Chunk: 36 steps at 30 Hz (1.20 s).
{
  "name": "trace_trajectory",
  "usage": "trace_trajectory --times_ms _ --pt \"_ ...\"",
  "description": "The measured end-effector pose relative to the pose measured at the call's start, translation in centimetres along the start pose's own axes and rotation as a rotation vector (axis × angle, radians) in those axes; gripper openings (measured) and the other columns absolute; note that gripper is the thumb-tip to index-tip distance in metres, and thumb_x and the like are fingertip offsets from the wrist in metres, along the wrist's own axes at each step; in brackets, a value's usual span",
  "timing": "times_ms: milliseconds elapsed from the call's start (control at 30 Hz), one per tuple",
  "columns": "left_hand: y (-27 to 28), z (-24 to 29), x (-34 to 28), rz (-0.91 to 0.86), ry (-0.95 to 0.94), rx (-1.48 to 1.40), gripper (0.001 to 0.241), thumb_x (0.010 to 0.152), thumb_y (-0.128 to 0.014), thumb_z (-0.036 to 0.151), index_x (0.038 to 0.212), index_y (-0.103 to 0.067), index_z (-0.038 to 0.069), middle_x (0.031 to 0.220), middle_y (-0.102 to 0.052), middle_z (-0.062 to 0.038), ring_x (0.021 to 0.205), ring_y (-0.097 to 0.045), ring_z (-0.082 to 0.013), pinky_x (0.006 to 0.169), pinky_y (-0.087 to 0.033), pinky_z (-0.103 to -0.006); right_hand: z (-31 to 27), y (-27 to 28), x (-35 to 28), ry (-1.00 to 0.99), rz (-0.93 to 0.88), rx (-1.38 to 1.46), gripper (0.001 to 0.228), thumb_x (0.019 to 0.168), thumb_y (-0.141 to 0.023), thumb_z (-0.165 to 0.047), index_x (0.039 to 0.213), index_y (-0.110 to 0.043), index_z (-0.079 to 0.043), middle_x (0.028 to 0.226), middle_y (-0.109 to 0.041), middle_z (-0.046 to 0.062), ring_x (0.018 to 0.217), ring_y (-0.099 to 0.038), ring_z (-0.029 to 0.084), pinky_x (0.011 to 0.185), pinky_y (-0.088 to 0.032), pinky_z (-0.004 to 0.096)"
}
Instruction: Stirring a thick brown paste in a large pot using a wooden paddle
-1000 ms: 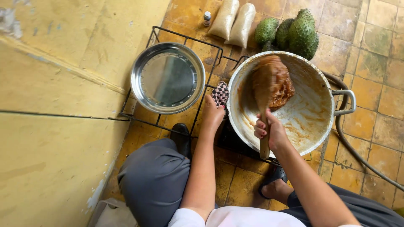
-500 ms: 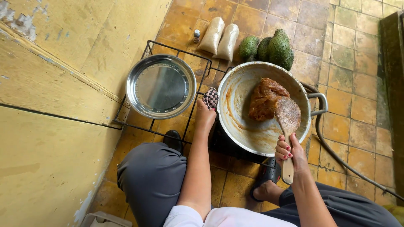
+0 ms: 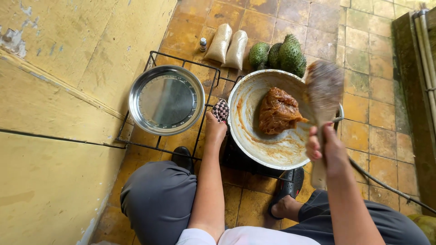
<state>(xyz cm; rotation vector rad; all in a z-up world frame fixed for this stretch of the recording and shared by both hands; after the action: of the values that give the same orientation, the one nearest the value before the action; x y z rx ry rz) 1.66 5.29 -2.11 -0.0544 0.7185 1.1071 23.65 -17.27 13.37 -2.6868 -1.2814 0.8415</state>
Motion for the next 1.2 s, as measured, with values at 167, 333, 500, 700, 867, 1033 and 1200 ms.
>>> trace_trajectory --times_ms 167,333,500,700,867,1033,1200 --pt "-0.2 -0.6 0.4 0.015 -0.042 -0.02 0.03 0.089 -0.046 0.007 0.116 -0.035 0.008 0.126 -0.055 -0.02 0.105 -0.061 -0.0419 0.084 -0.049 -0.0531 9.0 5.8 2.5 -0.513 0.053 -0.439 0.047 0.112 -0.039 -0.042 0.096 -0.055 -0.001 0.061 -0.05 0.008 0.044 -0.045 0.018 0.039 -0.041 0.028" --pt "-0.4 -0.9 1.2 0.002 -0.02 0.034 0.028 0.091 -0.047 0.01 0.115 -0.032 0.009 0.128 -0.053 -0.02 0.104 -0.06 -0.0425 0.082 -0.048 -0.0549 2.8 11.2 1.2 -0.585 0.077 -0.979 0.051 0.111 -0.041 -0.036 0.11 -0.071 0.005 0.062 -0.046 0.006 0.046 -0.033 0.016 0.04 -0.027 0.028" --pt "-0.3 -1.0 1.4 0.013 -0.027 -0.012 0.031 0.091 -0.051 0.009 0.118 -0.036 0.009 0.127 -0.057 -0.019 0.108 -0.062 -0.0407 0.086 -0.051 -0.0531 -5.1 12.1 3.0 -0.606 -0.064 -2.11 0.05 0.1 -0.043 -0.059 0.13 -0.065 -0.026 0.121 -0.078 -0.002 0.101 -0.075 0.016 0.077 -0.061 0.031" --pt "-0.2 -1.0 1.4 0.012 -0.02 -0.024 0.031 0.091 -0.054 0.009 0.117 -0.037 0.011 0.125 -0.059 -0.017 0.107 -0.063 -0.0383 0.085 -0.052 -0.0515 -0.9 12.5 4.7 -0.621 -0.193 -2.15 0.04 0.101 -0.047 -0.055 0.116 -0.074 -0.029 0.075 -0.069 -0.007 0.061 -0.055 0.005 0.053 -0.042 0.017" --pt "-0.3 -1.9 2.6 0.015 -0.019 0.015 0.038 0.088 -0.058 0.014 0.121 -0.041 0.011 0.122 -0.062 -0.018 0.113 -0.063 -0.0408 0.092 -0.051 -0.0516 5.9 12.1 7.0 -0.47 -0.249 -1.797 0.053 0.094 -0.052 -0.059 0.124 -0.071 -0.021 0.117 -0.075 0.015 0.107 -0.073 0.031 0.093 -0.059 0.041" --pt "-1.0 -2.9 4.0 0.045 -0.093 0.061 0.043 0.083 -0.067 0.019 0.119 -0.046 0.011 0.115 -0.067 -0.019 0.117 -0.063 -0.0434 0.096 -0.051 -0.0528 11.9 9.8 8.9 -0.303 -0.238 -1.476 0.058 0.093 -0.06 -0.053 0.121 -0.077 -0.006 0.132 -0.067 0.025 0.124 -0.063 0.043 0.106 -0.049 0.051" --pt "-0.9 -2.6 3.8 0.081 -0.126 0.079 0.041 0.082 -0.067 0.016 0.117 -0.046 0.008 0.114 -0.067 -0.023 0.116 -0.063 -0.0466 0.096 -0.05 -0.0549 14.5 3.9 10.0 -0.352 -0.112 -0.783 0.045 0.099 -0.06 -0.037 0.097 -0.064 0.008 0.039 -0.043 0.011 0.022 -0.04 0.018 0.025 -0.027 0.026"
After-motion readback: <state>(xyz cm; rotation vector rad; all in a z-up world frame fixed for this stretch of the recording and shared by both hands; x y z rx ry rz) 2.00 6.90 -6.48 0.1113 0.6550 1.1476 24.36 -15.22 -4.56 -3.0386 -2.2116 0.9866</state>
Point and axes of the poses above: each hand's wrist, its own x-axis towards the middle knuckle, its own y-axis out of the back of the hand, z = x × y, the point moved 8 cm from there along x, towards the middle knuckle
